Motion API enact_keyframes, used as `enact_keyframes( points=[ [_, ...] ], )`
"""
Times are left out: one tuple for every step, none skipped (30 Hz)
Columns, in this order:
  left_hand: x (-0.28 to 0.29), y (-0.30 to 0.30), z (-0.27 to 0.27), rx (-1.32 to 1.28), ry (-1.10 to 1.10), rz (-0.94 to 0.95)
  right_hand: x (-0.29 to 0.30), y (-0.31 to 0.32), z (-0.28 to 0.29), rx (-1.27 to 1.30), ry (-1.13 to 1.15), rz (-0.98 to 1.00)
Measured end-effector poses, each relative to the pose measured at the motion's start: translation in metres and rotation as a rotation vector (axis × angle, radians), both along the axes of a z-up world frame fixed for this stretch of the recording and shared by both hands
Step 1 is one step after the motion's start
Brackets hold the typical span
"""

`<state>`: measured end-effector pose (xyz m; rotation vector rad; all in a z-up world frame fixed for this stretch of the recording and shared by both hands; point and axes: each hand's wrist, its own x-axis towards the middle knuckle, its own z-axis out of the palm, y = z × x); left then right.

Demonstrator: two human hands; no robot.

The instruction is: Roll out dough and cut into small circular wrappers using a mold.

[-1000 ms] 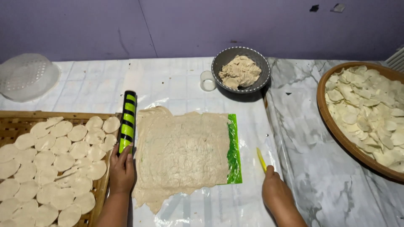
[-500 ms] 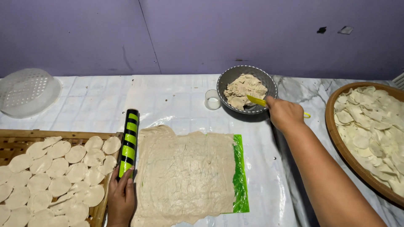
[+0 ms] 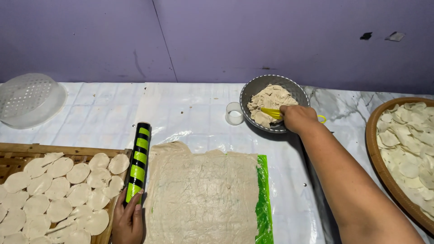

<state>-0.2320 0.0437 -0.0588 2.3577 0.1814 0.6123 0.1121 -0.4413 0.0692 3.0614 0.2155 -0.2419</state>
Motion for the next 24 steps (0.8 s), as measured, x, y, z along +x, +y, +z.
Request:
enact_keyframes(
  points=[
    [0.002, -0.007, 0.006, 0.001, 0.004, 0.007, -0.001, 0.000, 0.002, 0.001, 0.004, 0.007],
    [0.004, -0.013, 0.011, -0.025, 0.022, 0.042, -0.002, 0.001, 0.004, -0.047, 0.002, -0.004],
    [0.000, -0.017, 0.019, -0.046, 0.045, 0.088, -0.002, 0.009, 0.004, -0.090, 0.005, -0.003],
    [-0.003, -0.019, 0.024, -0.040, 0.054, 0.108, -0.006, 0.013, 0.009, -0.084, 0.013, 0.017],
    [-0.002, -0.022, 0.027, -0.094, 0.046, 0.111, -0.008, 0.017, 0.016, -0.029, 0.029, -0.116],
    [-0.001, -0.026, 0.030, -0.148, 0.037, 0.114, -0.009, 0.020, 0.023, 0.025, 0.045, -0.248],
    [-0.001, -0.027, 0.033, -0.144, 0.040, 0.131, -0.014, 0.022, 0.030, 0.028, 0.050, -0.231],
    [-0.001, -0.028, 0.035, -0.108, 0.033, 0.126, -0.018, 0.025, 0.038, 0.082, -0.006, -0.304],
    [-0.001, -0.028, 0.038, -0.071, 0.028, 0.119, -0.023, 0.027, 0.045, 0.136, -0.061, -0.379],
    [-0.002, -0.027, 0.038, -0.067, 0.033, 0.135, -0.037, 0.046, 0.050, 0.139, -0.053, -0.364],
    [-0.002, -0.027, 0.037, -0.076, 0.031, 0.121, -0.051, 0.063, 0.056, 0.196, -0.076, -0.240],
    [-0.002, -0.027, 0.036, -0.084, 0.029, 0.107, -0.066, 0.079, 0.062, 0.253, -0.099, -0.116],
    [-0.002, -0.027, 0.036, -0.084, 0.030, 0.119, -0.080, 0.103, 0.060, 0.253, -0.096, -0.105],
    [-0.002, -0.027, 0.037, -0.087, 0.040, 0.117, -0.094, 0.127, 0.059, 0.291, -0.054, 0.016],
    [-0.002, -0.027, 0.037, -0.089, 0.052, 0.115, -0.109, 0.150, 0.057, 0.329, -0.008, 0.137],
    [-0.003, -0.027, 0.037, -0.088, 0.055, 0.127, -0.116, 0.170, 0.051, 0.330, -0.003, 0.148],
    [-0.003, -0.027, 0.036, -0.098, 0.050, 0.117, -0.123, 0.189, 0.045, 0.348, 0.025, 0.277],
    [-0.003, -0.027, 0.036, -0.107, 0.044, 0.108, -0.131, 0.208, 0.039, 0.364, 0.054, 0.407],
    [-0.003, -0.027, 0.035, -0.106, 0.044, 0.115, -0.130, 0.221, 0.028, 0.365, 0.054, 0.414],
    [-0.003, -0.027, 0.035, -0.115, 0.032, 0.105, -0.130, 0.234, 0.017, 0.376, 0.047, 0.446],
    [-0.003, -0.026, 0.034, -0.125, 0.022, 0.095, -0.130, 0.247, 0.005, 0.387, 0.040, 0.479],
    [-0.003, -0.027, 0.036, -0.123, 0.023, 0.102, -0.128, 0.257, -0.004, 0.388, 0.042, 0.486],
    [-0.003, -0.027, 0.038, -0.151, 0.034, 0.097, -0.127, 0.267, -0.014, 0.421, 0.023, 0.502],
    [-0.003, -0.028, 0.039, -0.180, 0.045, 0.092, -0.125, 0.277, -0.023, 0.454, 0.004, 0.518]
  ],
)
